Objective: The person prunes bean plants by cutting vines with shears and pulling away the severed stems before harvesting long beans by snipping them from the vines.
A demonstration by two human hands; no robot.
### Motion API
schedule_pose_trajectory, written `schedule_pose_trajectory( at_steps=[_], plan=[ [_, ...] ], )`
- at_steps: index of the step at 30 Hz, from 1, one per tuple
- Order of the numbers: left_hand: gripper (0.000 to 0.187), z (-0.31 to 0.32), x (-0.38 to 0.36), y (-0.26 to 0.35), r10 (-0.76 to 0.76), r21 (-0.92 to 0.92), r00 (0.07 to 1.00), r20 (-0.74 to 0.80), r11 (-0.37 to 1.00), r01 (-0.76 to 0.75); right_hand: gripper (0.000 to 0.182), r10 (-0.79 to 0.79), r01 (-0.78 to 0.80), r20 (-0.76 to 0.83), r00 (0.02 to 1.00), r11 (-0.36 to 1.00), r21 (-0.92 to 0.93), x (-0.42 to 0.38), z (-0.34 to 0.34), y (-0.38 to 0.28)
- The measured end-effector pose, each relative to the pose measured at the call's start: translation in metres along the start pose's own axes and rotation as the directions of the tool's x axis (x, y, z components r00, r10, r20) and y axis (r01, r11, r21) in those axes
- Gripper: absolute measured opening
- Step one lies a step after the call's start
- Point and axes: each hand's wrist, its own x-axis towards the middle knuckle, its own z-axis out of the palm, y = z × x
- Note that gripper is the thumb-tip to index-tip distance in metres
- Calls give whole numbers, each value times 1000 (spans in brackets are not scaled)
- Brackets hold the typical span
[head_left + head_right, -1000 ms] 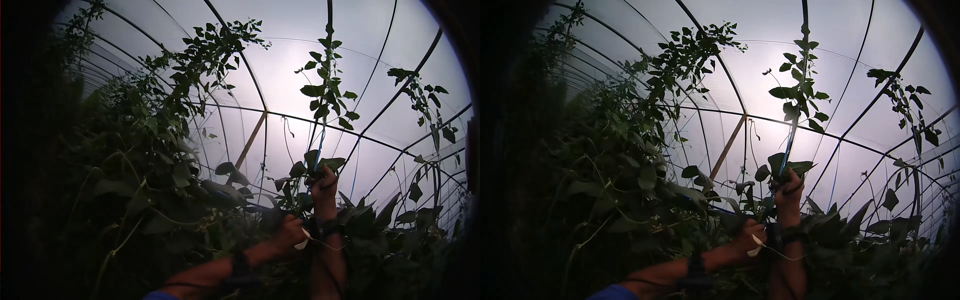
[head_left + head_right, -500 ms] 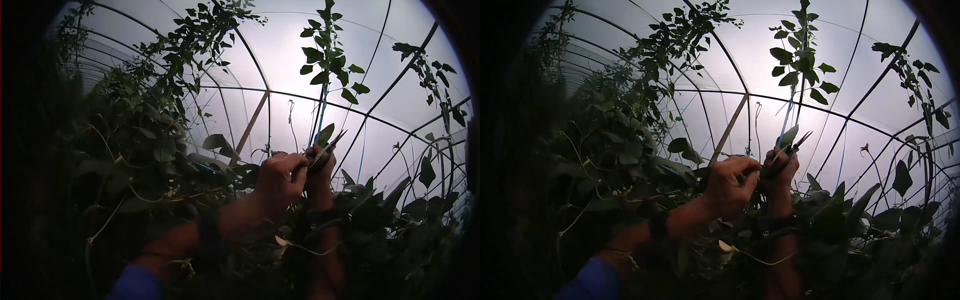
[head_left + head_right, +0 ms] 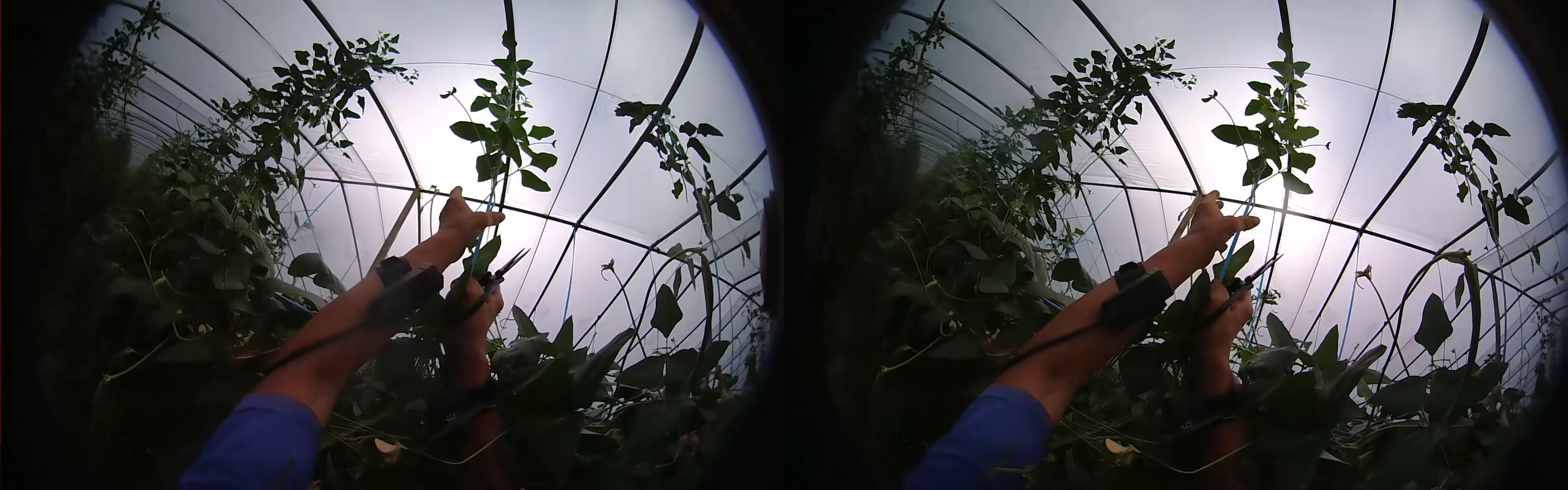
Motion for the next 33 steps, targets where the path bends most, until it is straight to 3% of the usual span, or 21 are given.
schedule_pose_trajectory(
  at_steps=[2,3,4,6,7,8,10,11,12,14,15,16,18,19,22,23,26,27,28,33],
  plan=[
    [105,8,32,-7,-28,7,1000,1,1000,28,13,104,-96,-40,994,983,155,-3,3,-12],
    [108,13,46,-9,-28,-56,999,17,998,29,15,88,-83,-33,996,988,128,-3,1,-8],
    [100,10,54,1,-99,-81,989,106,991,108,16,-276,277,37,960,934,-225,-4,3,-4],
    [84,14,68,14,-180,-180,973,143,962,205,15,93,-88,-34,995,988,126,-9,7,-20],
    [71,15,76,20,-179,-180,963,201,960,216,15,78,-73,-35,996,990,122,-10,6,-22],
    [55,27,89,7,-117,-240,992,50,962,126,15,102,-103,10,995,989,105,-14,2,-23],
    [68,29,117,0,-152,-198,963,224,960,197,18,111,-116,58,992,990,86,-16,0,-20],
    [48,36,117,2,-176,-185,969,172,961,207,17,81,-85,49,995,993,79,-14,-1,-17],
    [23,37,121,3,-181,-154,955,236,963,221,17,56,-58,36,998,996,69,-14,-1,-15],
    [11,46,120,2,-40,-266,995,94,962,63,16,57,-59,16,998,992,116,-16,4,-24],
    [6,43,139,-5,132,4,991,32,991,-132,16,59,-61,17,998,991,117,-17,5,-27],
    [9,46,147,-21,229,-210,972,-45,949,-234,16,66,-68,19,998,990,122,-18,5,-30],
    [19,30,140,-1,89,202,989,-116,977,-64,16,80,-81,27,996,994,73,-20,7,-39],
    [25,24,133,13,134,287,983,-124,953,-93,16,77,-79,29,997,994,78,-19,10,-44],
    [22,9,137,27,218,357,972,-92,918,-172,15,60,-65,47,997,993,94,-18,17,-48],
    [23,10,137,32,318,433,939,-130,870,-234,15,45,-51,53,998,993,105,-16,18,-49],
    [18,11,130,49,380,528,902,-204,819,-225,14,6,-17,73,997,990,142,-17,17,-53],
    [20,7,126,54,408,535,901,-147,799,-274,14,11,-20,64,998,990,143,-18,15,-55],
    [21,7,119,61,283,395,946,-156,896,-202,14,18,-23,55,998,995,94,-20,15,-56],
    [23,12,150,43,171,145,980,-98,977,-156,13,-52,52,61,997,999,3,-23,23,-71]
  ],
)
